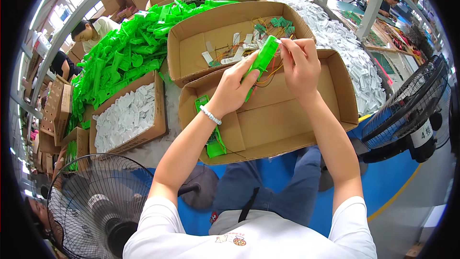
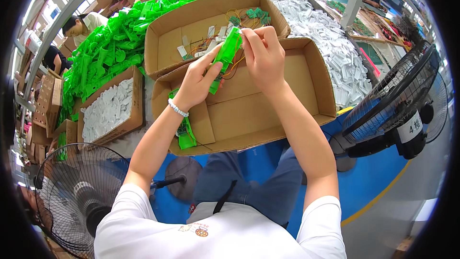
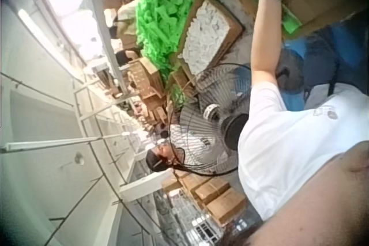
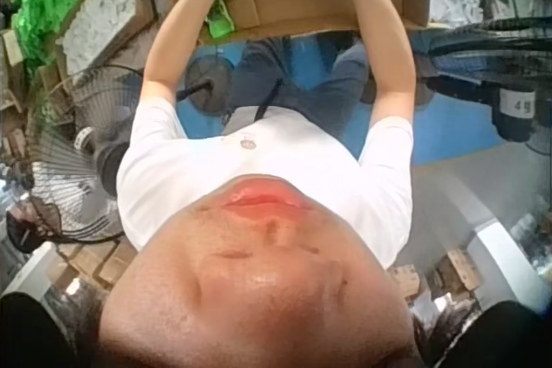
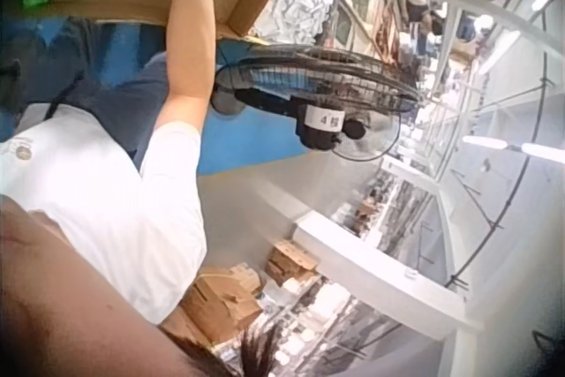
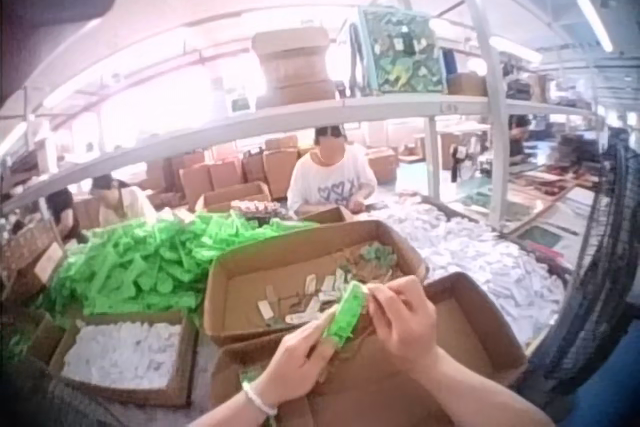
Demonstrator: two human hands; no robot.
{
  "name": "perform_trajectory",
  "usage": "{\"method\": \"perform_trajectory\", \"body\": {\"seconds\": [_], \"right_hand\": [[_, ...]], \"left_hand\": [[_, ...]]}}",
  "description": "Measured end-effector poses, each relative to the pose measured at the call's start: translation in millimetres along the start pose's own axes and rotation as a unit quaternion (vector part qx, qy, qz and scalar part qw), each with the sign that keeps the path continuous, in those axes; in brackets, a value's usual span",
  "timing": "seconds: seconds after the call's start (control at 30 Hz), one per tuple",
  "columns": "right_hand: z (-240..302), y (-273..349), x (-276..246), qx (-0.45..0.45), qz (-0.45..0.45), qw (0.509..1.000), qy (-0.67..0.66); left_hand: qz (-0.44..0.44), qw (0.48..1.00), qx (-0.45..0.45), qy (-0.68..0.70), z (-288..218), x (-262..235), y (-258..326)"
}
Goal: The person places a cardboard box on the table, fits circuit boards, wires, and switches into plastic flashlight casings by hand, and arranges the assembled casings in the box.
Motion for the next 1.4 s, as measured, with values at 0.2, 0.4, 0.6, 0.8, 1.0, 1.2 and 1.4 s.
{"method": "perform_trajectory", "body": {"seconds": [0.2,0.4,0.6,0.8,1.0,1.2,1.4], "right_hand": [[-15,-6,3,-0.013,-0.018,0.997,-0.073],[-25,1,16,0.120,0.035,0.980,-0.154],[-54,13,31,0.289,0.042,0.883,-0.367],[-32,15,36,0.193,0.067,0.913,-0.353],[-32,6,19,0.089,0.083,0.974,-0.191],[-46,22,53,0.269,0.133,0.881,-0.366],[-36,41,77,0.324,0.202,0.796,-0.470]], "left_hand": [[0.025,0.921,-0.145,0.360,6,16,4],[0.049,0.899,-0.177,0.397,21,14,9],[0.084,0.860,-0.120,0.488,2,16,2],[0.102,0.811,-0.137,0.560,-4,24,9],[0.190,0.782,-0.158,0.572,-11,36,14],[0.116,0.852,-0.130,0.493,-10,26,10],[0.031,0.878,-0.140,0.457,14,10,0]]}}
Point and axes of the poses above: each hand's wrist, its own y-axis away from the middle knuckle, its own x-axis out of the palm, z = x × y, the point moved 8 cm from there along -y, towards the middle knuckle, and after that the axes turned 1 degree about z, right-handed, at the moved point
